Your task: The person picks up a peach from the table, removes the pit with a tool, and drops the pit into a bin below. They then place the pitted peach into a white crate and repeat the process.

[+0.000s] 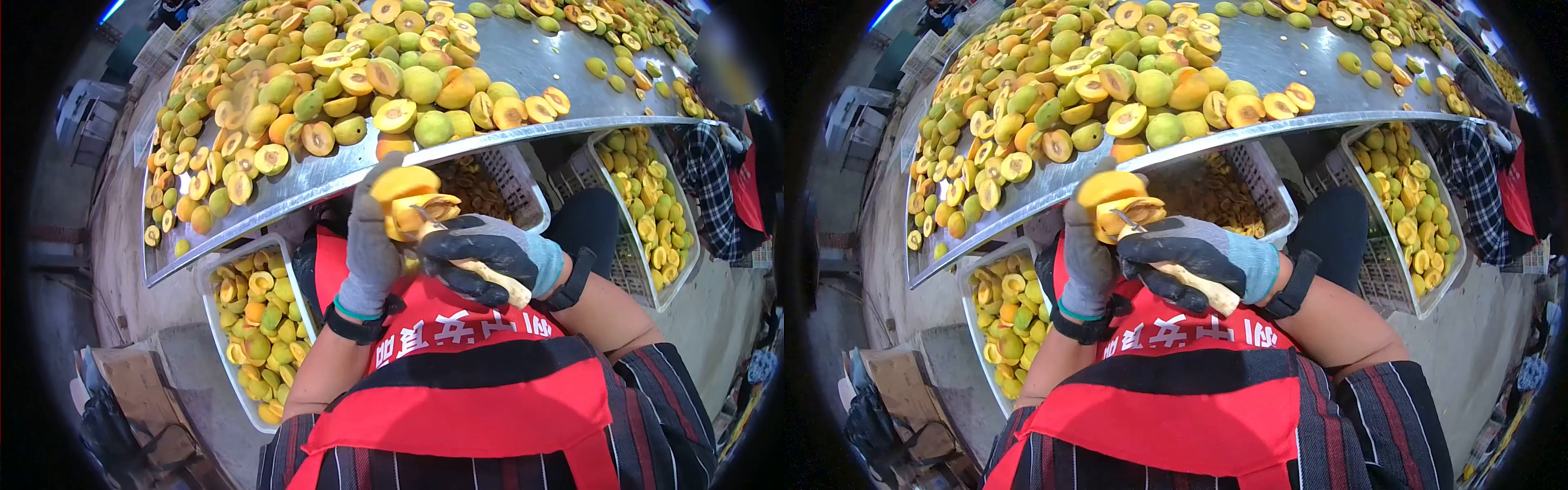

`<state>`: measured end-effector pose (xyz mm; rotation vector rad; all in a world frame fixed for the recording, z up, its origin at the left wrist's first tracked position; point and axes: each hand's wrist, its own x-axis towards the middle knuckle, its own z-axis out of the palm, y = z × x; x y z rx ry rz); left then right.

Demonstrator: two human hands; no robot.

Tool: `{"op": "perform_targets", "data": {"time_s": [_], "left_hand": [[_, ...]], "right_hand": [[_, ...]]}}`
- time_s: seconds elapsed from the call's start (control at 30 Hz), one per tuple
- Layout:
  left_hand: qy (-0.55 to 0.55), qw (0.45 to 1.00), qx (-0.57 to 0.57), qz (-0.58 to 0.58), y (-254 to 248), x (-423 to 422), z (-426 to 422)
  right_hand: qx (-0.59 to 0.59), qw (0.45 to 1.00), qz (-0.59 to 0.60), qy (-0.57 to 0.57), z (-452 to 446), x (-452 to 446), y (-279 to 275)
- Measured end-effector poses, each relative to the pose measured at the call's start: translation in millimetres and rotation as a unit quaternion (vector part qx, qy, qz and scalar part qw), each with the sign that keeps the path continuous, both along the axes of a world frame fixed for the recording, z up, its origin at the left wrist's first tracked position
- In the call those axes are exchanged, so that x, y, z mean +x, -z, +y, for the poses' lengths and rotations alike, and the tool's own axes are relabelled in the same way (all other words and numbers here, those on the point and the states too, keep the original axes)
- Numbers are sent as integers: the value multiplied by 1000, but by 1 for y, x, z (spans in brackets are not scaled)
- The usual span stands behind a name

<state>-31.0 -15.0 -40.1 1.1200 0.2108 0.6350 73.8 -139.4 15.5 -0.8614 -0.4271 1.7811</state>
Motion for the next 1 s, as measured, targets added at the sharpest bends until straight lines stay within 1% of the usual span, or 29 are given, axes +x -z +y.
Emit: {"op": "perform_targets", "data": {"time_s": [0.03, 0.07, 0.1, 0.17, 0.2, 0.27, 0.3, 0.33, 0.37, 0.43, 0.47, 0.53, 0.57, 0.63, 0.67, 0.7, 0.77, 0.8, 0.83, 0.87, 0.9, 0.93, 0.97, 1.0], "left_hand": [[-10, 997, -79, 5, 11, -3, 9], [-21, 987, -157, 11, 18, -8, 17], [-24, 987, -157, 12, 18, -12, 21], [21, 974, -224, -6, 16, -17, 27], [16, 975, -223, -7, 16, -18, 28], [1, 973, -231, 22, 15, -20, 30], [-13, 972, -234, 36, 14, -23, 31], [-17, 956, -293, 7, 5, -25, 28], [-31, 959, -282, 7, 7, -30, 30], [-6, 966, -254, -34, 7, -51, 42], [-33, 965, -257, -40, 7, -67, 47], [-78, 959, -270, -43, 14, -108, 60], [-116, 949, -291, -44, 17, -133, 64], [-188, 938, -291, -27, 39, -191, 72], [-267, 932, -244, 42, 50, -221, 72], [-340, 913, -196, 112, 58, -250, 69], [-386, 885, -182, 186, 66, -298, 54], [-389, 883, -184, 186, 68, -310, 47], [-403, 839, -121, 345, 70, -319, 40], [-404, 768, -55, 494, 73, -326, 32], [-406, 766, -59, 494, 85, -336, 24], [-370, 738, 43, 563, 101, -344, 16], [-325, 698, 143, 621, 114, -352, 9], [-254, 673, 147, 679, 111, -350, 5]], "right_hand": [[-3, 1000, 7, 12, -1, 1, 0], [26, 1000, 11, 7, -4, 5, 5], [24, 998, 51, 3, -4, 9, 15], [31, 996, 69, 43, -6, 10, 29], [32, 996, 70, 39, -7, 11, 29], [-3, 997, -54, 50, -7, 13, 31], [1, 998, -52, 37, -12, 14, 33], [37, 992, -116, 45, -16, 17, 36], [78, 981, -174, 44, -17, 20, 41], [31, 959, -272, 78, -11, 23, 56], [46, 963, -263, 45, -10, 24, 65], [-53, 965, -204, 155, -13, 30, 87], [-116, 955, -175, 210, -15, 34, 96], [-125, 977, -73, 159, -14, 43, 98], [10, 996, 13, 87, -25, 64, 141], [-89, 960, -142, 223, -22, 46, 125], [-37, 955, -202, 215, -14, 38, 118], [-53, 959, -178, 216, -11, 41, 118], [-53, 959, -180, 212, -8, 44, 120], [-61, 971, -141, 181, -6, 48, 122], [-69, 981, -102, 148, -3, 49, 123], [-71, 982, -103, 143, 1, 44, 122], [-125, 960, -177, 177, 5, 36, 121], [-175, 929, -251, 209, 8, 32, 120]]}}
